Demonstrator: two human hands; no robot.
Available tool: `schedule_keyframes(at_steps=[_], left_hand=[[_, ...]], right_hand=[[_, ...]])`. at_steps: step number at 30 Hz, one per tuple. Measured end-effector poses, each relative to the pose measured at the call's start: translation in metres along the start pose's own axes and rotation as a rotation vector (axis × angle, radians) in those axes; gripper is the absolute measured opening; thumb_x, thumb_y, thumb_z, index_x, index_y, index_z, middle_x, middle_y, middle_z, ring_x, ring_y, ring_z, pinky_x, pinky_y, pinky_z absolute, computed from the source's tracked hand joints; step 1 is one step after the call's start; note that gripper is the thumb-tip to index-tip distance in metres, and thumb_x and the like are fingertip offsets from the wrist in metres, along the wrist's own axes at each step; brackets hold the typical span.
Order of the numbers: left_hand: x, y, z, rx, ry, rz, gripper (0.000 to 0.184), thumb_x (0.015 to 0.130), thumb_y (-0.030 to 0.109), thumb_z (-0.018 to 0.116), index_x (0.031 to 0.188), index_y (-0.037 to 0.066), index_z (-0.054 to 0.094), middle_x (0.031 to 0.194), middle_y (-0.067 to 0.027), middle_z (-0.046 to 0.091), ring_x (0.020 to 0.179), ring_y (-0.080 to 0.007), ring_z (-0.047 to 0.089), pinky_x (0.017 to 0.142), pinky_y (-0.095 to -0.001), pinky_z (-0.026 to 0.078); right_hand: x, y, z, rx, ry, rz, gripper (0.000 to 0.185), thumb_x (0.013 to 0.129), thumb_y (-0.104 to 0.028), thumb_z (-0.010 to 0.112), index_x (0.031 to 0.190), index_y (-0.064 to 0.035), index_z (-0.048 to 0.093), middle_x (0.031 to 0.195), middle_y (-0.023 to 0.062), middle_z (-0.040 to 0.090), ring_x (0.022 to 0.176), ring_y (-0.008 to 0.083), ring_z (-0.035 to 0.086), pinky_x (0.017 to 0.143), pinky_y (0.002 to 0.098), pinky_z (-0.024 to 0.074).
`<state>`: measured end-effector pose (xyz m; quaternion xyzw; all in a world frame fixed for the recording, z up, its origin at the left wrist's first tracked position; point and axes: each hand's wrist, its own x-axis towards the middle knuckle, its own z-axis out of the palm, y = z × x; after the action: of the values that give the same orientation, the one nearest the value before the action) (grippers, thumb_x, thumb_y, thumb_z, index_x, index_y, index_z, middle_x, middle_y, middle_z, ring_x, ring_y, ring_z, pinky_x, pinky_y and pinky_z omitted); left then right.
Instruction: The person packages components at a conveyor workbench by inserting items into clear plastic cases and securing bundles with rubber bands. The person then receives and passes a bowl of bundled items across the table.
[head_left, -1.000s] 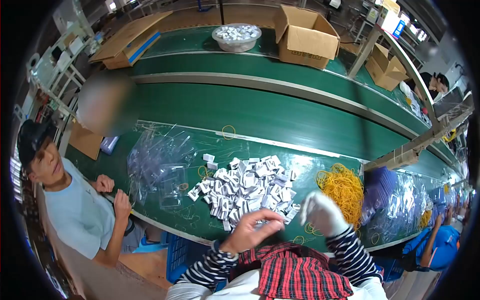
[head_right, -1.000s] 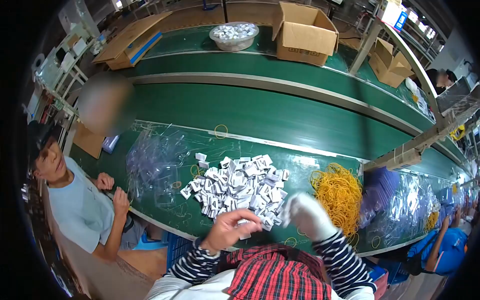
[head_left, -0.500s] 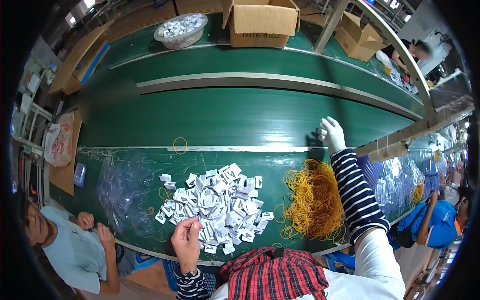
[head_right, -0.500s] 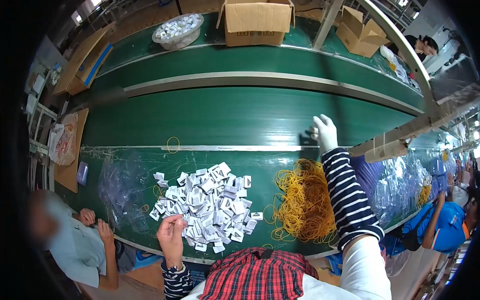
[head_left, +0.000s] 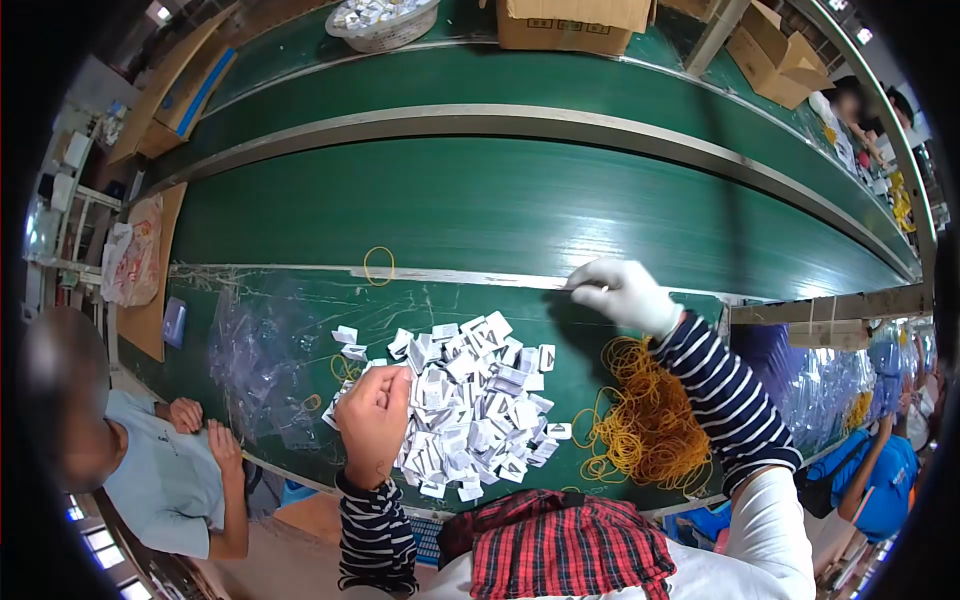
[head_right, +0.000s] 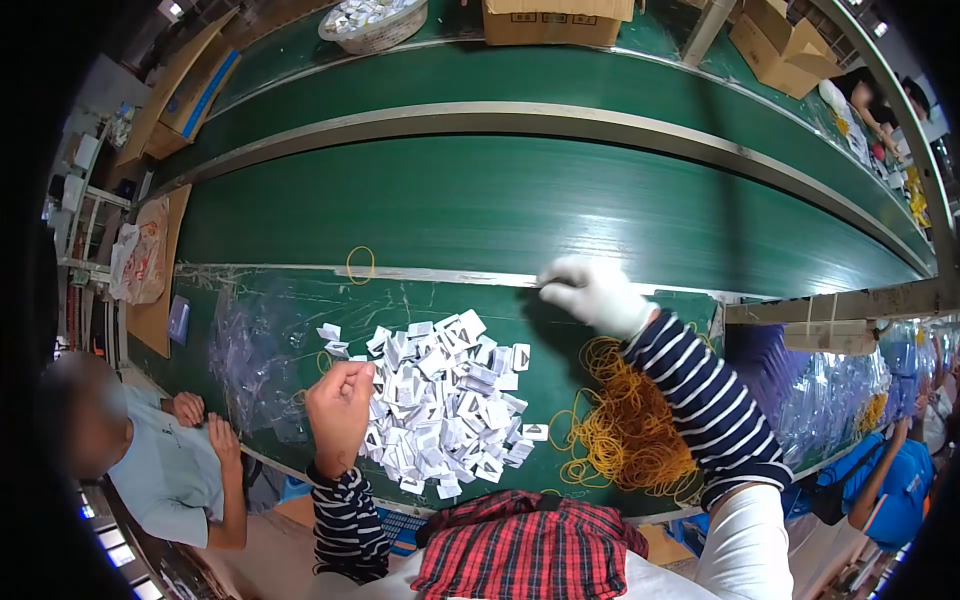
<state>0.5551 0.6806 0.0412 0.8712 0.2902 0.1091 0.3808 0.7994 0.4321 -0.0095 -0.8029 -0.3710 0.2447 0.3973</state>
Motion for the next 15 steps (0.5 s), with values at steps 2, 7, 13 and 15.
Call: schedule_keyframes(at_steps=[2, 7, 13, 15], left_hand=[[-0.002, -0.001, -0.001, -0.035, 0.026, 0.022, 0.009, 0.085, 0.006, 0.064, 0.086, -0.002, 0.065, 0.065, -0.0039, 0.062, 0.054, -0.0055, 0.052, 0.05, -0.0217, 0.04], [-0.029, -0.001, 0.021, -0.12, -0.054, 0.113, 0.009, 0.082, 0.009, 0.068, 0.089, 0.003, 0.067, 0.069, -0.006, 0.065, 0.054, -0.0103, 0.058, 0.049, -0.025, 0.044], [-0.055, -0.002, 0.028, -0.106, -0.206, 0.093, 0.011, 0.083, 0.015, 0.065, 0.09, 0.007, 0.065, 0.08, -0.0117, 0.067, 0.07, -0.0297, 0.065, 0.059, -0.0356, 0.05], [-0.056, -0.003, 0.028, -0.102, -0.199, 0.162, 0.01, 0.083, 0.015, 0.065, 0.09, 0.007, 0.064, 0.079, -0.0112, 0.066, 0.069, -0.0297, 0.064, 0.059, -0.0359, 0.05]], right_hand=[[0.01, -0.016, 0.026, -0.135, -0.043, -0.11, 0.031, 0.079, -0.015, 0.067, 0.109, -0.0083, 0.063, 0.088, 0.0118, 0.062, 0.082, 0.0256, 0.062, 0.076, 0.0345, 0.0506], [0.034, -0.03, 0.087, -0.42, -0.094, -0.263, 0.045, 0.068, -0.014, 0.07, 0.113, -0.0169, 0.062, 0.095, 0.0134, 0.057, 0.087, 0.0326, 0.058, 0.079, 0.0394, 0.0488], [0.026, -0.033, 0.097, -0.472, -0.123, -0.05, 0.02, 0.07, -0.014, 0.068, 0.085, -0.0073, 0.058, 0.088, 0.0125, 0.057, 0.082, 0.0326, 0.06, 0.071, 0.0404, 0.0502], [0.017, -0.032, 0.093, -0.469, -0.149, -0.045, 0.019, 0.071, -0.014, 0.067, 0.086, -0.0077, 0.058, 0.083, 0.0106, 0.057, 0.079, 0.0318, 0.06, 0.07, 0.0406, 0.0501]])
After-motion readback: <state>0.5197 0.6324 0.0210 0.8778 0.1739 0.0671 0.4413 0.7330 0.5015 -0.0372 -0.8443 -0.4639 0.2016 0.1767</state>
